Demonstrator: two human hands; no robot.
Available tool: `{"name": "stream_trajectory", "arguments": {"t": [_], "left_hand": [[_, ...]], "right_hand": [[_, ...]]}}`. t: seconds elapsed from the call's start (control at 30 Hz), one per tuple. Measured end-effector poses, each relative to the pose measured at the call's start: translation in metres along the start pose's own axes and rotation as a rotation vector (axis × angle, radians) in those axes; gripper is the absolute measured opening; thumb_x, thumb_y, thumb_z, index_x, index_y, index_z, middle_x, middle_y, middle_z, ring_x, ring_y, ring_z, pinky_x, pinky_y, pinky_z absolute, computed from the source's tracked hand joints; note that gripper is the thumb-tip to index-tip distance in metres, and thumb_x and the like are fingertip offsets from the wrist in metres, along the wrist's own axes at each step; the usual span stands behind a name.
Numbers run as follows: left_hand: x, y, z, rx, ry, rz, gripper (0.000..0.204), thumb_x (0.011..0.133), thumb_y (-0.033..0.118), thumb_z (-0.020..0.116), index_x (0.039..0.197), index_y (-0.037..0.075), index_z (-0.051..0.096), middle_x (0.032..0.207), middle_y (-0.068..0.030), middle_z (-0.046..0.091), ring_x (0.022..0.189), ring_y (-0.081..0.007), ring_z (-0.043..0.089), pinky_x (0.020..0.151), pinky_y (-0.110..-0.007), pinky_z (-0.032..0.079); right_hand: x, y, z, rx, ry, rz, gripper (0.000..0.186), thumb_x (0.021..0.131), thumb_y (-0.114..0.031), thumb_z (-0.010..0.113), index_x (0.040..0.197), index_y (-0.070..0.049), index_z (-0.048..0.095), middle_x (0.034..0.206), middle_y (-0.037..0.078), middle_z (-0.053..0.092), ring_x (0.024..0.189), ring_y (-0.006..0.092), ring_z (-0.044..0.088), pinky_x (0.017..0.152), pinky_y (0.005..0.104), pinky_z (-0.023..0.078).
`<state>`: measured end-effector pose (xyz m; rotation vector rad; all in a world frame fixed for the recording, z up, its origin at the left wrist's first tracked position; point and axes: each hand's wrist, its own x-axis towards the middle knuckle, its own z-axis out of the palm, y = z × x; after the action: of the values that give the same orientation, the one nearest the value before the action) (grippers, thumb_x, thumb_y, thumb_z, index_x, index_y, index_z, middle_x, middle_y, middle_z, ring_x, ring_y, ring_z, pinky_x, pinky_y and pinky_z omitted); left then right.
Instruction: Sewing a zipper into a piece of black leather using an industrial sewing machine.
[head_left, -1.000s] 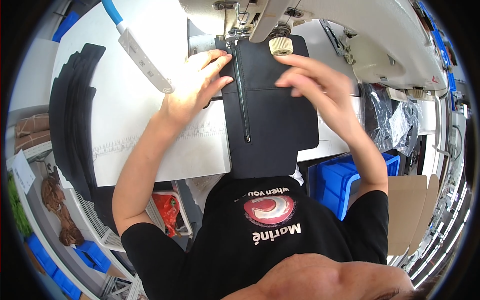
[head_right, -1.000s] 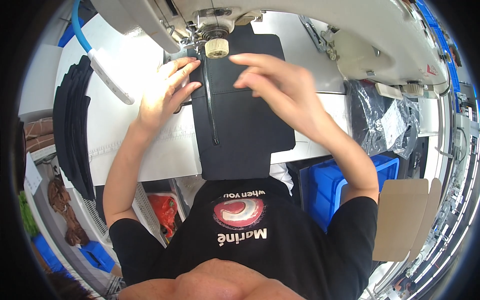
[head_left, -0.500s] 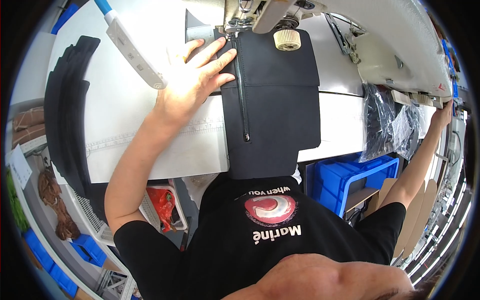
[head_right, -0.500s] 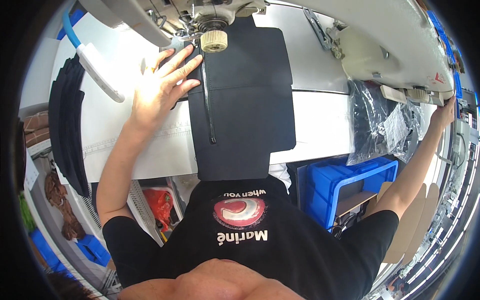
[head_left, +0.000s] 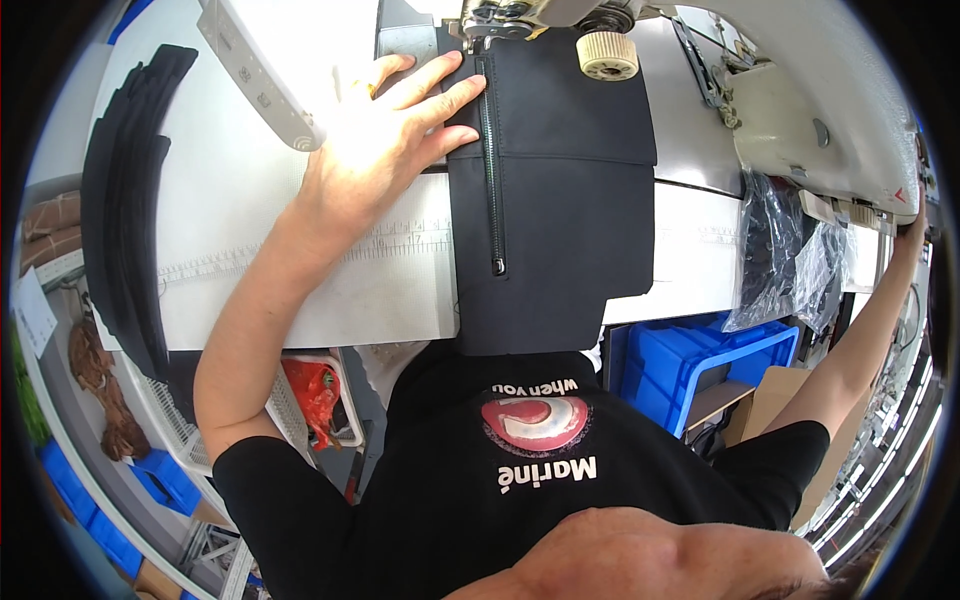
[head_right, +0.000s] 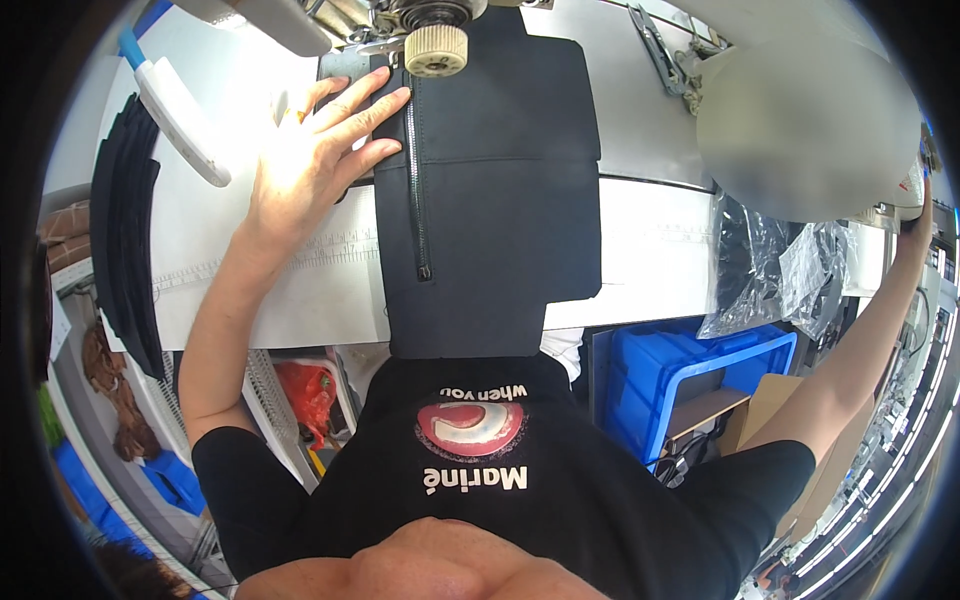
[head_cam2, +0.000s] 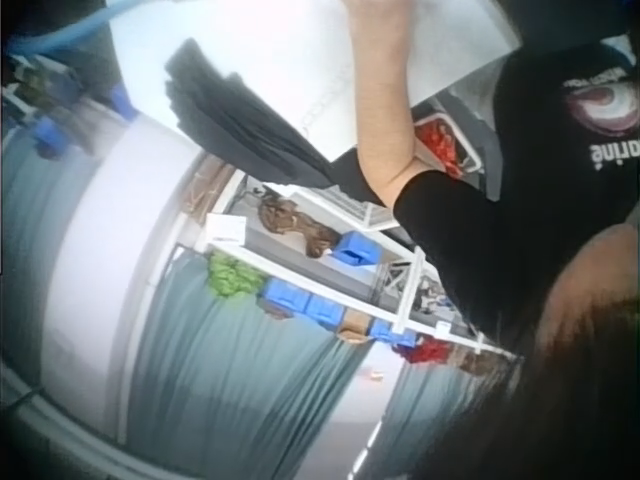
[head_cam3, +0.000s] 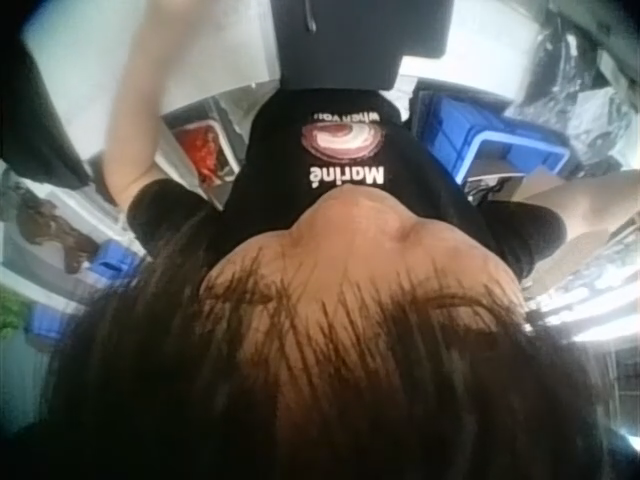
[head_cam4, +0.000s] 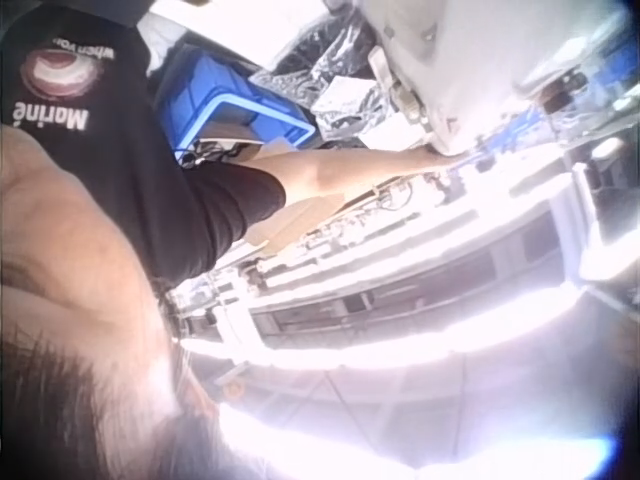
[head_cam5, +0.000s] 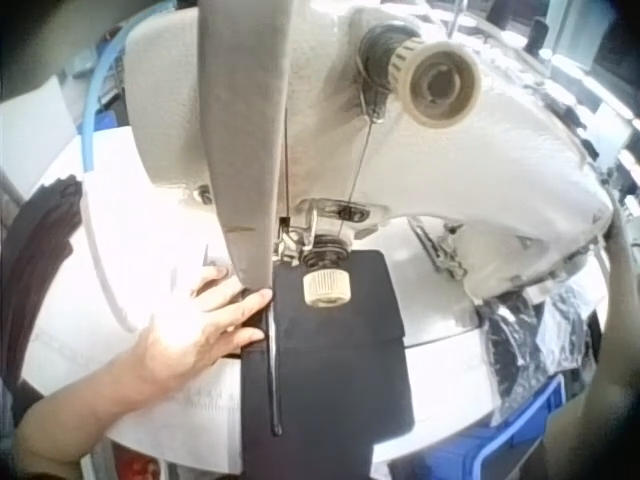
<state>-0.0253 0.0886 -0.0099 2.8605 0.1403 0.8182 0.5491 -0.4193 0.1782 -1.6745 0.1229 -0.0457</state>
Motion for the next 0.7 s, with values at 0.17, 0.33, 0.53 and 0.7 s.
{"name": "stream_trajectory", "arguments": {"t": [0.17,0.33,0.53,0.7], "left_hand": [[0.0,0.001,0.0,0.005,-0.022,-0.017,0.044,0.078,0.027,0.074,0.122,0.023,0.065,0.125,0.0017,0.064,0.107,-0.0262,0.058,0.086,-0.033,0.051],[0.0,0.003,-0.001,0.023,-0.055,-0.04,0.046,0.078,0.028,0.074,0.123,0.023,0.065,0.127,0.0019,0.062,0.109,-0.0258,0.057,0.086,-0.034,0.05],[0.0,0.002,-0.003,-0.003,-0.062,-0.03,0.046,0.079,0.028,0.074,0.124,0.023,0.065,0.127,0.0009,0.062,0.11,-0.0257,0.057,0.092,-0.034,0.048],[0.0,0.0,-0.003,-0.048,-0.107,-0.078,0.046,0.079,0.029,0.073,0.124,0.024,0.064,0.128,0.0012,0.062,0.112,-0.0243,0.055,0.097,-0.034,0.044]], "right_hand": [[0.026,-0.006,-0.008,-0.104,0.022,-0.059,0.051,0.087,-0.039,0.067,0.121,-0.002,0.061,0.114,0.01,0.066,0.103,0.0223,0.064,0.088,0.0363,0.053],[0.071,-0.021,-0.022,-0.265,-0.083,0.089,0.05,0.09,-0.044,0.061,0.121,-0.005,0.061,0.113,0.009,0.067,0.102,0.0228,0.064,0.087,0.0369,0.053],[0.038,-0.002,-0.012,-0.083,-0.04,-0.006,0.05,0.09,-0.044,0.061,0.122,-0.005,0.06,0.115,0.01,0.066,0.101,0.0243,0.064,0.088,0.0385,0.053],[0.0,0.003,0.009,0.046,-0.003,-0.099,0.048,0.088,-0.037,0.066,0.122,-0.003,0.06,0.116,0.011,0.066,0.102,0.0245,0.064,0.09,0.0387,0.053]]}}
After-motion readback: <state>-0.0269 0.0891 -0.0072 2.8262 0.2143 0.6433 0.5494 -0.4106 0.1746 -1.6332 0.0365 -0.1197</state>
